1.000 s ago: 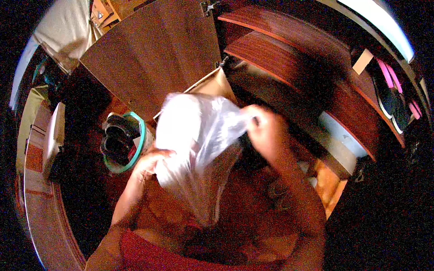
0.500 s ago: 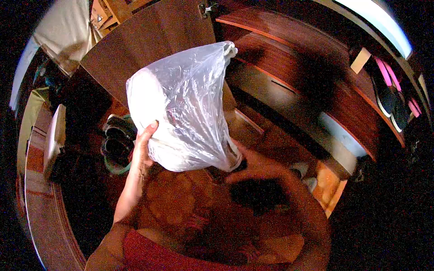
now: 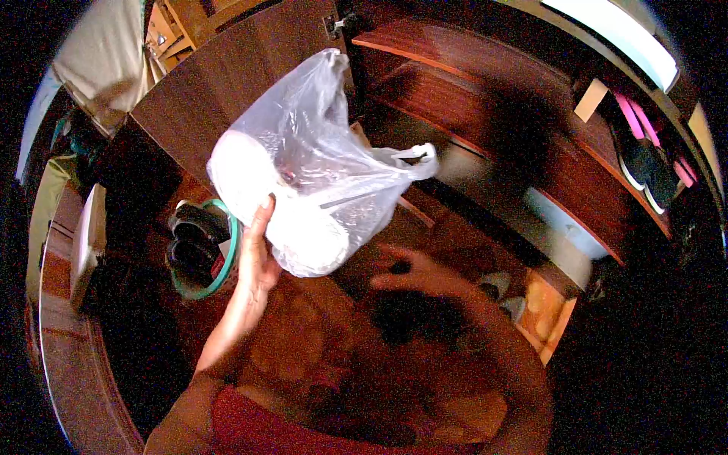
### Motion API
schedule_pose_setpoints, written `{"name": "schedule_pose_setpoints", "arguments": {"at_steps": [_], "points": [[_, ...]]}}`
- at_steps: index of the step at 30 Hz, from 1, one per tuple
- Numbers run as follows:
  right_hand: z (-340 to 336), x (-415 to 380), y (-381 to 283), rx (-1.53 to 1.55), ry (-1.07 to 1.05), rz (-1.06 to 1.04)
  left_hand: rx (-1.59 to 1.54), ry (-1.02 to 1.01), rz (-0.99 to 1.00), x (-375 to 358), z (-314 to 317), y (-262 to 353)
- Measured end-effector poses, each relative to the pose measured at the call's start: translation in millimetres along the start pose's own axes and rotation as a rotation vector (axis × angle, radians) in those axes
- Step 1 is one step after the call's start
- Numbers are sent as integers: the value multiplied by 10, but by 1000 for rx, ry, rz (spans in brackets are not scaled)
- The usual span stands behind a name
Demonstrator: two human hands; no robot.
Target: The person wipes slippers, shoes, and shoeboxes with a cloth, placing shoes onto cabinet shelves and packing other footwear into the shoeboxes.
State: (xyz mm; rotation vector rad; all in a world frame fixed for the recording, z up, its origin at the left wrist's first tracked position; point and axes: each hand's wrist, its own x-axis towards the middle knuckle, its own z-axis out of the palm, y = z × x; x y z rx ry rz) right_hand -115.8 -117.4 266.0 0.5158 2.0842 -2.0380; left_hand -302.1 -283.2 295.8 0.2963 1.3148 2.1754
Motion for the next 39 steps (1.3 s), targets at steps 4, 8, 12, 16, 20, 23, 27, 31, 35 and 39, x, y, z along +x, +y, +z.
{"name": "schedule_pose_setpoints", "arguments": {"at_steps": [4,8,12,16,20,23,27,31,35,39], "points": [[245,60,-242,406,210,-172,-17,-88,-5,-111,224,-214],[266,60,-321,425,332,-200,-116,-150,-86,-109,158,-287],[50,-66,-321,216,379,-348,-176,-194,-153,-47,-95,-19],[-227,-174,-232,-133,387,-395,175,-321,20,419,-401,306],[-292,-171,-175,-204,330,-333,490,-338,-193,387,-306,286],[-324,-140,-83,-228,365,-257,322,-177,-206,337,-258,54],[-305,-150,-106,-270,412,-151,197,-62,-279,461,-462,-289],[-302,-87,-28,-179,402,-99,273,127,-211,491,-513,-396],[-306,59,151,148,612,12,265,243,-70,540,-553,-503],[-367,116,371,-19,554,87,268,270,-18,612,-568,-515]]}}
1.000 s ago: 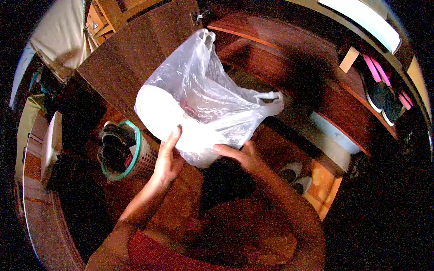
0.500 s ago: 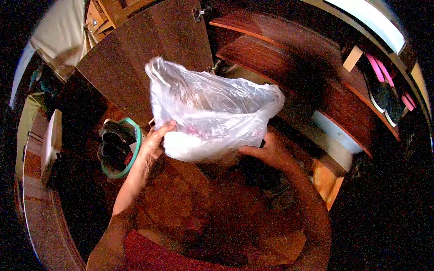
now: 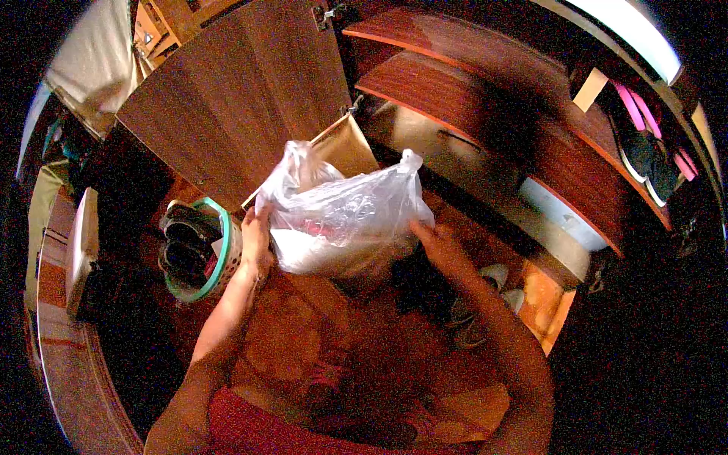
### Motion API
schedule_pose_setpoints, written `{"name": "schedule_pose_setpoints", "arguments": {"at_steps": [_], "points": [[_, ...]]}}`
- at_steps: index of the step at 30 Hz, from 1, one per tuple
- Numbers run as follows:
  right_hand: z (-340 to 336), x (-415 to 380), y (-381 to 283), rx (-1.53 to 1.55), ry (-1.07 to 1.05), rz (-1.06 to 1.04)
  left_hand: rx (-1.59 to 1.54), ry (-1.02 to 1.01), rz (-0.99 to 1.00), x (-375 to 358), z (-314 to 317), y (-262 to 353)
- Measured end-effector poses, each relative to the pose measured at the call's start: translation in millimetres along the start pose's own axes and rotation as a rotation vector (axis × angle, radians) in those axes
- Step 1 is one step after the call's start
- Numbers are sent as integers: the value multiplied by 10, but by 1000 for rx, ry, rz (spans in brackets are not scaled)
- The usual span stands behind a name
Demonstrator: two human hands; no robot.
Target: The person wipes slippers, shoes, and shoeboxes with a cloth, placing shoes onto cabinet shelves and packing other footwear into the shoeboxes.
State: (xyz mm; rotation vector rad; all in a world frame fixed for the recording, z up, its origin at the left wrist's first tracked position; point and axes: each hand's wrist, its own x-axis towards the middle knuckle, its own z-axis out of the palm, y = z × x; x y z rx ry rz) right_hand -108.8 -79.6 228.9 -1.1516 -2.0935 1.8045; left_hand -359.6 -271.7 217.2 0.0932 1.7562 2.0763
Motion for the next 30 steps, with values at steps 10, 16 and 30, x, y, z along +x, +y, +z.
{"name": "schedule_pose_setpoints", "arguments": {"at_steps": [10,16,30], "points": [[-215,159,324,-72,281,-116,63,-271,45,24,-101,-101],[-292,219,465,96,206,-111,27,-436,-372,92,-122,9],[-545,-305,-354,-89,21,-262,379,-931,-436,-371,-256,445]]}}
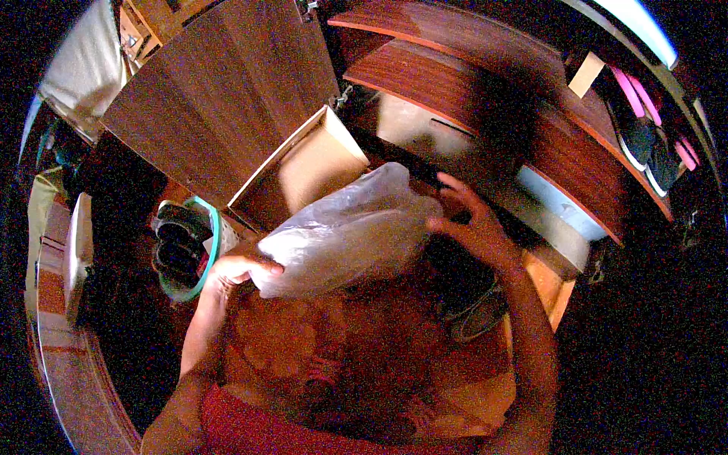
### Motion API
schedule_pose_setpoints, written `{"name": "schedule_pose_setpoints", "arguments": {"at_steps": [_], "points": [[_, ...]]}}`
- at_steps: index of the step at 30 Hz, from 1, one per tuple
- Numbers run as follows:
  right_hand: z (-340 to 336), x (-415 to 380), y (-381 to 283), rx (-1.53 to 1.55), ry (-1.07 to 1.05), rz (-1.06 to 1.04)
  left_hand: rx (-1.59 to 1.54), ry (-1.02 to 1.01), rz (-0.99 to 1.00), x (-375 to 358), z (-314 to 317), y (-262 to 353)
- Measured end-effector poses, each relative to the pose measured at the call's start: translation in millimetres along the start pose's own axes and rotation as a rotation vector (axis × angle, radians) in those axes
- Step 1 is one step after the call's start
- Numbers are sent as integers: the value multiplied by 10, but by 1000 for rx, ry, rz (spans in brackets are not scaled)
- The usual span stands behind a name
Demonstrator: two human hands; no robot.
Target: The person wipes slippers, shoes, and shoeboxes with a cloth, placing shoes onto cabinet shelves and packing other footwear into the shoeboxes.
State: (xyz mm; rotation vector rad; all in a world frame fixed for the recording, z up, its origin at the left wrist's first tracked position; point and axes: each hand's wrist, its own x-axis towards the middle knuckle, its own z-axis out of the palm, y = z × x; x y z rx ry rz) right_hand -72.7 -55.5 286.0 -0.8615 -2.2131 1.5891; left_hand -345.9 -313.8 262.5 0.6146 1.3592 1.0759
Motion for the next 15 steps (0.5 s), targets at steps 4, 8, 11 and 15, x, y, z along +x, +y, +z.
{"name": "schedule_pose_setpoints", "arguments": {"at_steps": [4,8,11,15], "points": [[-83,-82,-299,-211,-402,-258,102,-5,44,-5,-76,65],[-26,-63,-61,23,-659,-92,-68,-32,152,81,-195,-15],[21,-10,953,406,-589,-30,-269,31,278,219,-143,-9],[222,13,393,291,-412,143,-417,79,246,367,98,-3]]}}
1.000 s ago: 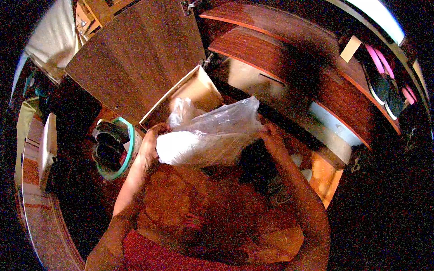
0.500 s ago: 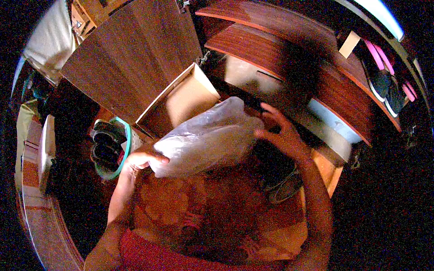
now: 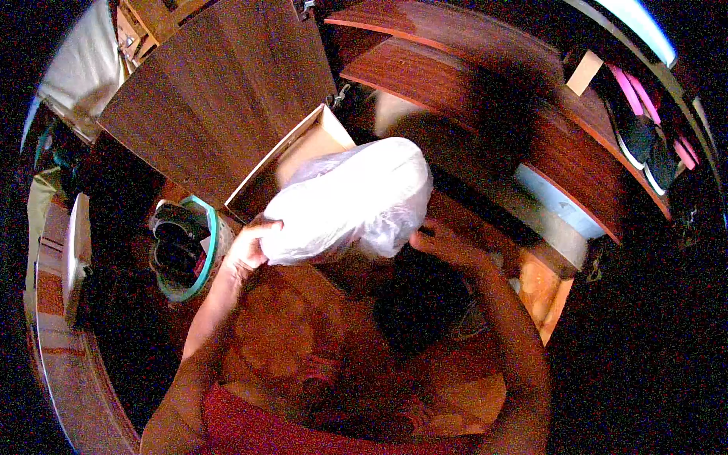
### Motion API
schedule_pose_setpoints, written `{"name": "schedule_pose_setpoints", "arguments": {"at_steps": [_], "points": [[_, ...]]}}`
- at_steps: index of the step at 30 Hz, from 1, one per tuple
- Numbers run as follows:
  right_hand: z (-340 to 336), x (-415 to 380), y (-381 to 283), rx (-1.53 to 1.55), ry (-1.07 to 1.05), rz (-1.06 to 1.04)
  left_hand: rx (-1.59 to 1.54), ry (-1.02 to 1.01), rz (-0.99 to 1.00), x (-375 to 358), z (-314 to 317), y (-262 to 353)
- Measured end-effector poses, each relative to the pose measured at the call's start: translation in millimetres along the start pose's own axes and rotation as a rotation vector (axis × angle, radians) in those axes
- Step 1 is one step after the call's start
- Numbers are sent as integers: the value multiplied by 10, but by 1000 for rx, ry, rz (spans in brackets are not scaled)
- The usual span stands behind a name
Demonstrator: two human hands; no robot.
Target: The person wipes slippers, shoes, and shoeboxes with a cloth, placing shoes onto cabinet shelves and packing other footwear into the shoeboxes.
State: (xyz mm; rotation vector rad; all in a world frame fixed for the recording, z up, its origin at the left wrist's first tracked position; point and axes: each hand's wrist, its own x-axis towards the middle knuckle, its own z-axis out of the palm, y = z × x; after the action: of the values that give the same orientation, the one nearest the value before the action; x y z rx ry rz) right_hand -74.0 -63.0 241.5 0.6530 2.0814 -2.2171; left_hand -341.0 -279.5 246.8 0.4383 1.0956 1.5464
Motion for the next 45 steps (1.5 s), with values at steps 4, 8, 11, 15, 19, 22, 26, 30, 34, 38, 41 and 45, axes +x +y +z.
{"name": "schedule_pose_setpoints", "arguments": {"at_steps": [4,8,11,15,19,22,26,30,34,38,41,45], "points": [[231,187,-272,-17,121,102,164,63,-108,130,-19,-179],[141,554,75,312,176,217,41,169,-140,263,-95,-632],[260,720,-27,284,345,486,125,254,-72,354,-166,-764],[188,1154,668,87,174,62,299,427,103,542,-443,-1209],[447,1045,669,-619,117,1,869,587,166,582,-404,-1415],[591,931,562,-903,47,13,1268,652,272,595,-307,-1409],[641,863,487,-982,-70,106,1688,469,224,651,-230,-1295],[636,904,551,-1038,-130,274,1973,387,98,694,-139,-1269],[614,888,588,-1096,-163,272,2031,305,-115,808,-173,-1281],[639,908,642,-1022,-108,296,2261,556,262,904,-505,-1491],[678,847,618,-937,-52,252,2241,576,403,878,-397,-1468],[674,732,516,-814,44,-36,2004,490,77,825,-300,-1353]]}}
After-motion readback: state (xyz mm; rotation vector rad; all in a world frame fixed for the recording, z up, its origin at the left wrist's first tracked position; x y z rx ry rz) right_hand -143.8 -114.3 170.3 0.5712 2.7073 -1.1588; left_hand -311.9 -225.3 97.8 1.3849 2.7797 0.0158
